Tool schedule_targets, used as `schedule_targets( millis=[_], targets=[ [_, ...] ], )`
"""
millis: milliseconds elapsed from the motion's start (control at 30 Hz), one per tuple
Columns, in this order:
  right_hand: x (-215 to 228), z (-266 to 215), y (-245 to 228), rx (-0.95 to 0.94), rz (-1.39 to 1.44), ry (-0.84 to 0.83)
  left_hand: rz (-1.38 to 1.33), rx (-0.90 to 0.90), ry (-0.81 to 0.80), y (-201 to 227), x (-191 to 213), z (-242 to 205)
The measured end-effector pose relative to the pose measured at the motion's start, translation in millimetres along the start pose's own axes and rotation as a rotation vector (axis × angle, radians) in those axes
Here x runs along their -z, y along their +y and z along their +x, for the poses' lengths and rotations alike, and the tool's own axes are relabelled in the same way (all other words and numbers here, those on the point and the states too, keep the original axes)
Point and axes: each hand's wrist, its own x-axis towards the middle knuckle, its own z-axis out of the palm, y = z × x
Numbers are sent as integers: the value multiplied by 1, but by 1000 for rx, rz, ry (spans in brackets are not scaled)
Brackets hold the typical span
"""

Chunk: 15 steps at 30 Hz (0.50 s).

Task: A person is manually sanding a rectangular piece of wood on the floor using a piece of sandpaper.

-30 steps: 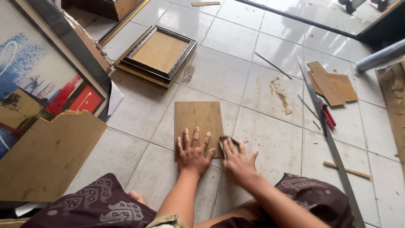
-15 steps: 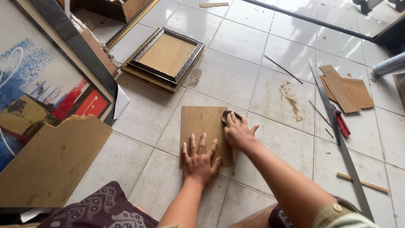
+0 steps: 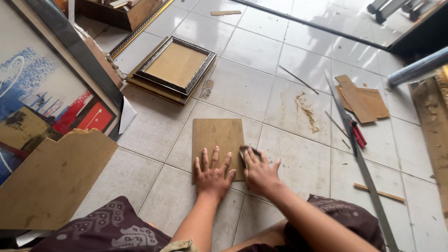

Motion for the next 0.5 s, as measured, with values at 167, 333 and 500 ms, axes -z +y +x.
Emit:
schedule_targets(
  millis=[167,333,500],
  targets=[
    [-34,-67,-1,18,-76,-37,-43,53,-159,8,25,6],
    [-31,-81,-8,-50,48,-90,-50,53,-137,10,20,-2],
    [-4,-17,-12,-115,195,1,-24,6,-80,7,15,-4]
  ],
)
